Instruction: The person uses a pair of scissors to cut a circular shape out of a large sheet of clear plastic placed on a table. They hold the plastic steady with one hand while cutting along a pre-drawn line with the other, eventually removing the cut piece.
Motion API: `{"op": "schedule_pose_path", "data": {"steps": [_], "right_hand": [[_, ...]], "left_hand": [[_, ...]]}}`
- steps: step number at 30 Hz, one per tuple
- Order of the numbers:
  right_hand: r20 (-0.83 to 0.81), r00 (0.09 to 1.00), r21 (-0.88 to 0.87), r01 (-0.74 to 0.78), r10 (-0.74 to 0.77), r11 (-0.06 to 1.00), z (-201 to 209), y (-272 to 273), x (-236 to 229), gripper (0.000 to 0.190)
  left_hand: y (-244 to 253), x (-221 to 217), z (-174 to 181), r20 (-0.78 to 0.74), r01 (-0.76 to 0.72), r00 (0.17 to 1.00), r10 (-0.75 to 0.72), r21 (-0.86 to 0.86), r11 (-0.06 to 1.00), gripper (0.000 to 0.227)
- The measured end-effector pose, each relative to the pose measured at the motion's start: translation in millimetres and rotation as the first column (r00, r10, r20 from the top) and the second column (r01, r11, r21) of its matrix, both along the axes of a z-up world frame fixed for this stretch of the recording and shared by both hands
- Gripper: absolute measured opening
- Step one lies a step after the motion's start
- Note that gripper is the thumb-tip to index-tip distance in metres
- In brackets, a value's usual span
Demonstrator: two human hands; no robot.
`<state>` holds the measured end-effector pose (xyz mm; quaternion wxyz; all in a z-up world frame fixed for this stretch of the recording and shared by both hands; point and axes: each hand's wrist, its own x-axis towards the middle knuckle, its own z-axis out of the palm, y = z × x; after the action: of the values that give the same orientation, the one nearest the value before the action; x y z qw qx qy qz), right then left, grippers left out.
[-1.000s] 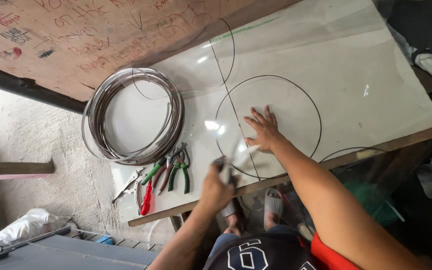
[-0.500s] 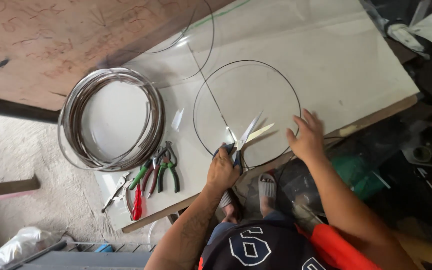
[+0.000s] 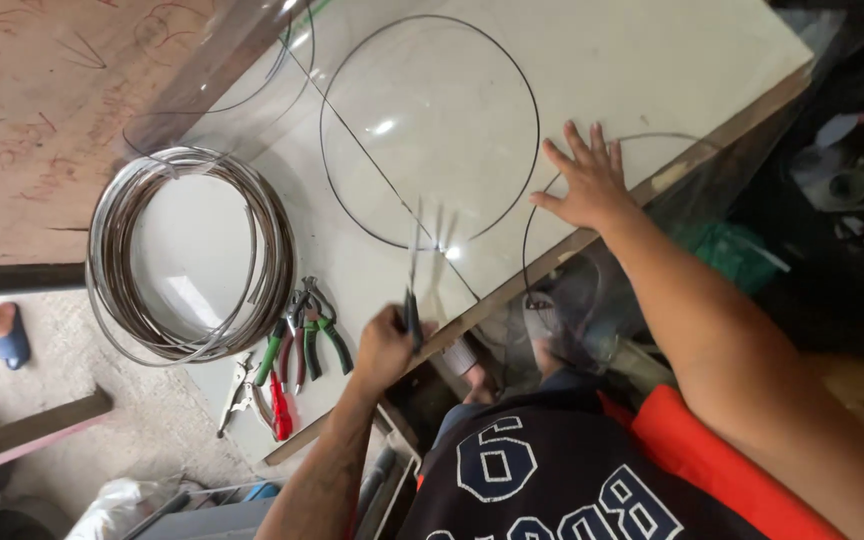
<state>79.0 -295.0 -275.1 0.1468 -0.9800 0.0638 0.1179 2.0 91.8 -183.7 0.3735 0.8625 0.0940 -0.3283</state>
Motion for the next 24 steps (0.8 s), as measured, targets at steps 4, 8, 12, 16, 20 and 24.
{"op": "schedule_pose_path", "data": {"steps": [4, 8, 12, 16, 20, 24], "right_hand": [[0.009, 1.0, 0.066, 0.007, -0.008, 0.998, 19.1, 3.3, -5.7, 0.096], [-0.107, 0.994, 0.132, -0.004, 0.019, 0.991, 28.9, 1.8, -4.3, 0.083], [-0.018, 1.0, 0.232, 0.004, 0.0, 0.973, 20.3, -5.7, -3.8, 0.074], [-0.016, 1.0, 0.235, 0.01, -0.007, 0.972, 18.1, -6.4, -2.9, 0.074], [-0.058, 0.998, 0.219, 0.021, -0.009, 0.976, 19.3, -6.6, -1.4, 0.077], [-0.105, 0.994, 0.227, 0.029, -0.005, 0.973, 21.9, -7.4, -2.8, 0.085]], "left_hand": [[22.8, -58.7, 13.6, -0.255, 0.107, 0.961, -0.107, -0.014, 0.994, 0.055], [30.1, -79.6, 30.7, -0.422, 0.145, 0.899, -0.114, 0.041, 0.989, 0.038], [29.3, -74.5, 17.4, -0.332, 0.252, 0.919, -0.212, 0.08, 0.965, 0.053], [13.4, -58.1, 17.5, -0.325, 0.227, 0.924, -0.203, 0.036, 0.973, 0.037], [5.6, -50.8, 12.9, -0.301, 0.185, 0.938, -0.174, 0.008, 0.983, 0.043], [11.3, -60.5, 8.9, -0.26, 0.265, 0.928, -0.268, -0.046, 0.963, 0.041]]}}
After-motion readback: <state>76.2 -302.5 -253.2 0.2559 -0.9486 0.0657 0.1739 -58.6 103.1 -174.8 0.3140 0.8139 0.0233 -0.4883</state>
